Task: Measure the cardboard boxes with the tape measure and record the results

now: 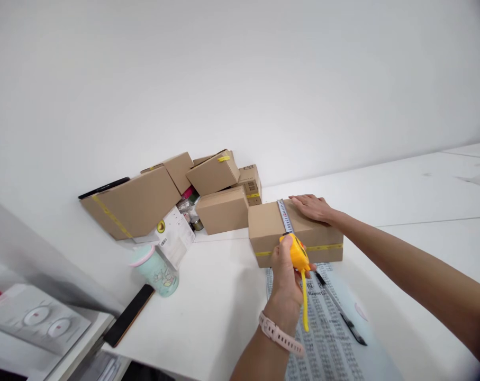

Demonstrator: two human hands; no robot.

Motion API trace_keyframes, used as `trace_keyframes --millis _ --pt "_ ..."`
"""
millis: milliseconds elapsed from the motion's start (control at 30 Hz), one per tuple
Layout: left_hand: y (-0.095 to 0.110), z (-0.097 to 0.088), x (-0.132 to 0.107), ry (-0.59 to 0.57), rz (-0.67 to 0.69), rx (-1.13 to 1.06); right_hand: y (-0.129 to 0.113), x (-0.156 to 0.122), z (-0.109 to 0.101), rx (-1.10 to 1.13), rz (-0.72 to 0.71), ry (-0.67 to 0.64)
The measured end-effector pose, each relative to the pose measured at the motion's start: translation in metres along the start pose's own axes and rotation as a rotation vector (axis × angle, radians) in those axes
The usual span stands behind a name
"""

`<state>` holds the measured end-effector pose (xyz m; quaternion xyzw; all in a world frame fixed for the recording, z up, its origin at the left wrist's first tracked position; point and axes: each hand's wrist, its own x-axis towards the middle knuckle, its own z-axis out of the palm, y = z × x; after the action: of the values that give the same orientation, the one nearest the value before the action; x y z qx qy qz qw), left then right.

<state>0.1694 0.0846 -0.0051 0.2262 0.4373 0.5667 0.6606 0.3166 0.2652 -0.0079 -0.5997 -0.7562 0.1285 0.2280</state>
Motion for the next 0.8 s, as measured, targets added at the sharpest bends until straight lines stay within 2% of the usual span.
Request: trace_keyframes --millis 233,600,800 --pt "-0.009 0.003 -0.001 0.025 0.018 0.026 -0.004 0.026 0.016 -0.126 -0.140 -0.015" --pt "-0.042 0.007 -0.013 -0.049 0.037 -0.022 -0.005 0.019 0.019 -0.216 -0.167 0.019" --pt "-0.033 0.009 -0.022 -0.031 0.082 0.004 -0.011 0.021 0.015 -0.115 -0.144 0.097"
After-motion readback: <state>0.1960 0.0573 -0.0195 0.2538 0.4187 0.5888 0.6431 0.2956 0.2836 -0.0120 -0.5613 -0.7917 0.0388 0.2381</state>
